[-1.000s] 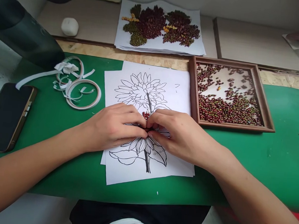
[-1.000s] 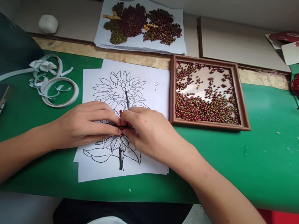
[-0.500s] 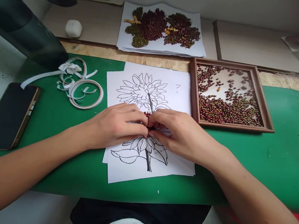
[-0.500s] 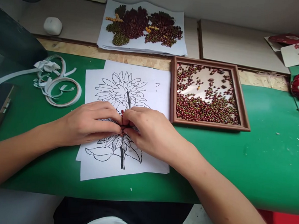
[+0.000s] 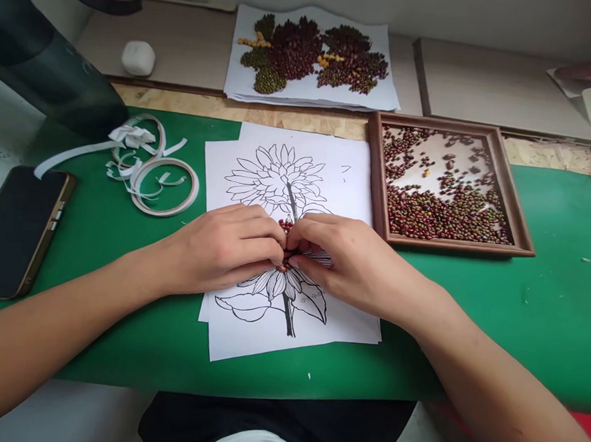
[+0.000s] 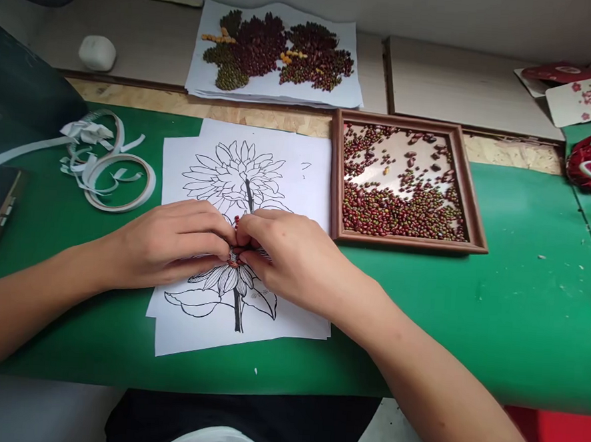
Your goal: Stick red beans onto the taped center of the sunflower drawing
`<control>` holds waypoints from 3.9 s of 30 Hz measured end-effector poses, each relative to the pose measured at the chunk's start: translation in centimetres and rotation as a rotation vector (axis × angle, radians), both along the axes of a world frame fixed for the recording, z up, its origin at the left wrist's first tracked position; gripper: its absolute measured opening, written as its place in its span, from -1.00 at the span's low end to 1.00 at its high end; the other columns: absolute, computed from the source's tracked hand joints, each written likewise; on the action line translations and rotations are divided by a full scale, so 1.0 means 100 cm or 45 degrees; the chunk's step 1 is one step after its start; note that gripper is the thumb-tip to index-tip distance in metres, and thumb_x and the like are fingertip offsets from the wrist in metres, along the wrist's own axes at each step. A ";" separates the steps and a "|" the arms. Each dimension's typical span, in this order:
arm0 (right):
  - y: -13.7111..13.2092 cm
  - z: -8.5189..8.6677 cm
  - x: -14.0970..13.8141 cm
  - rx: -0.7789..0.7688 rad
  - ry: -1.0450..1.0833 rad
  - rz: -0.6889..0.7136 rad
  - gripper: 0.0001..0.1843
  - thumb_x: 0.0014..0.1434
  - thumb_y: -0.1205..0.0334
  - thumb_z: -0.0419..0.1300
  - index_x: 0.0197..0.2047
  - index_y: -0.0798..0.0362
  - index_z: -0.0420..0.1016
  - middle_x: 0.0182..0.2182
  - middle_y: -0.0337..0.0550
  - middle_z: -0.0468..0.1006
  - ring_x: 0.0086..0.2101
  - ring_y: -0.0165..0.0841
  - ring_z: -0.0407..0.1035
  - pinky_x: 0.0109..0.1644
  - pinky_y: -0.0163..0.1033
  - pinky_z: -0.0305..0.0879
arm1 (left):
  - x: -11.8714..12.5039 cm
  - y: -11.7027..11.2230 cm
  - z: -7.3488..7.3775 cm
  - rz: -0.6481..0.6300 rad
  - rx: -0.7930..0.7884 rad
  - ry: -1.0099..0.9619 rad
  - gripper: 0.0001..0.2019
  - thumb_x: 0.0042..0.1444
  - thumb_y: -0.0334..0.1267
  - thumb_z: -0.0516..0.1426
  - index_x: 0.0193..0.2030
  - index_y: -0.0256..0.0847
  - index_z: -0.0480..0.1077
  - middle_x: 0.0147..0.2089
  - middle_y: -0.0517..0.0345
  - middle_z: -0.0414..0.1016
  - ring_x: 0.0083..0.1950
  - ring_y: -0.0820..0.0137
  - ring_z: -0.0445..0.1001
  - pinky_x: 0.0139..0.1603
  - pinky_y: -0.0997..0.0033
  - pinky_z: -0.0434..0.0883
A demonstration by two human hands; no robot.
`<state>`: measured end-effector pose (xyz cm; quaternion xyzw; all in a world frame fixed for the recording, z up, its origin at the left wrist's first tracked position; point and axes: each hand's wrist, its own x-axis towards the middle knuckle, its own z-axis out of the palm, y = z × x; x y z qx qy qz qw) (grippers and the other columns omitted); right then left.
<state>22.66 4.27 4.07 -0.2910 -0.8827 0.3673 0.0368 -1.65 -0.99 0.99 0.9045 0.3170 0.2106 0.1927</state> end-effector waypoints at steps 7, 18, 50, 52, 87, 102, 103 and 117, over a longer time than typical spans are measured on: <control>0.000 0.000 0.000 -0.012 0.006 0.001 -0.90 0.33 0.36 0.22 -0.11 0.06 0.55 -0.22 -0.16 0.58 -0.23 -0.32 0.44 -0.21 -0.23 0.24 | 0.000 0.000 0.001 0.006 -0.024 -0.037 -0.80 0.38 -0.38 0.13 0.07 -0.12 0.48 0.04 0.03 0.61 0.02 0.27 0.52 0.07 0.19 0.49; 0.000 0.000 0.000 -0.009 0.002 0.003 -0.88 0.32 0.37 0.21 -0.11 0.06 0.55 -0.22 -0.17 0.58 -0.24 -0.32 0.44 -0.22 -0.23 0.24 | 0.000 0.000 0.000 0.010 0.030 -0.045 -0.87 0.37 -0.39 0.16 -0.02 -0.17 0.50 0.00 0.02 0.62 -0.02 0.28 0.54 0.01 0.21 0.48; -0.001 -0.001 0.000 0.015 0.003 0.001 -0.88 0.33 0.37 0.21 -0.10 0.06 0.55 -0.21 -0.17 0.58 -0.22 -0.32 0.44 -0.22 -0.23 0.24 | 0.007 -0.005 -0.001 0.107 0.031 -0.043 -0.91 0.38 -0.35 0.17 -0.08 -0.17 0.51 -0.03 0.05 0.60 -0.07 0.30 0.51 -0.04 0.21 0.46; -0.001 -0.001 0.000 0.017 -0.004 0.000 -0.88 0.32 0.38 0.21 -0.10 0.06 0.55 -0.22 -0.18 0.58 -0.22 -0.32 0.45 -0.22 -0.23 0.24 | 0.006 -0.006 -0.002 0.082 0.083 -0.041 -0.90 0.37 -0.37 0.16 -0.06 -0.16 0.52 -0.03 0.06 0.61 -0.06 0.29 0.52 -0.04 0.21 0.46; -0.003 -0.001 -0.001 0.020 -0.020 -0.008 -0.87 0.32 0.40 0.18 -0.12 0.06 0.52 -0.21 -0.13 0.59 -0.21 -0.28 0.45 -0.19 -0.22 0.27 | -0.005 0.001 0.006 0.004 0.227 0.082 -0.90 0.34 -0.33 0.20 -0.10 -0.09 0.56 0.00 0.12 0.66 0.00 0.28 0.56 -0.03 0.20 0.47; -0.001 -0.001 -0.001 0.020 -0.020 0.028 -0.93 0.29 0.32 0.25 -0.14 0.06 0.47 -0.25 -0.15 0.52 -0.25 -0.29 0.37 -0.24 -0.23 0.18 | 0.015 -0.012 0.002 0.225 0.119 0.050 -0.82 0.36 -0.17 0.21 -0.01 -0.21 0.45 -0.06 0.01 0.61 -0.04 0.23 0.53 -0.05 0.20 0.46; -0.002 -0.001 -0.001 0.019 -0.028 0.022 -0.93 0.28 0.33 0.24 -0.15 0.06 0.46 -0.26 -0.16 0.51 -0.26 -0.30 0.36 -0.24 -0.23 0.16 | 0.016 -0.013 0.002 0.237 0.084 0.034 -0.84 0.36 -0.20 0.22 -0.02 -0.22 0.45 -0.06 0.02 0.60 -0.04 0.23 0.52 -0.04 0.20 0.45; 0.000 -0.003 -0.002 -0.050 0.019 -0.032 -0.90 0.22 0.43 0.28 -0.22 0.04 0.53 -0.27 -0.19 0.56 -0.26 -0.34 0.38 -0.24 -0.26 0.16 | 0.016 -0.011 0.000 0.244 -0.030 -0.030 -0.89 0.39 -0.22 0.20 -0.16 -0.16 0.51 -0.14 0.10 0.55 -0.08 0.30 0.45 -0.06 0.25 0.43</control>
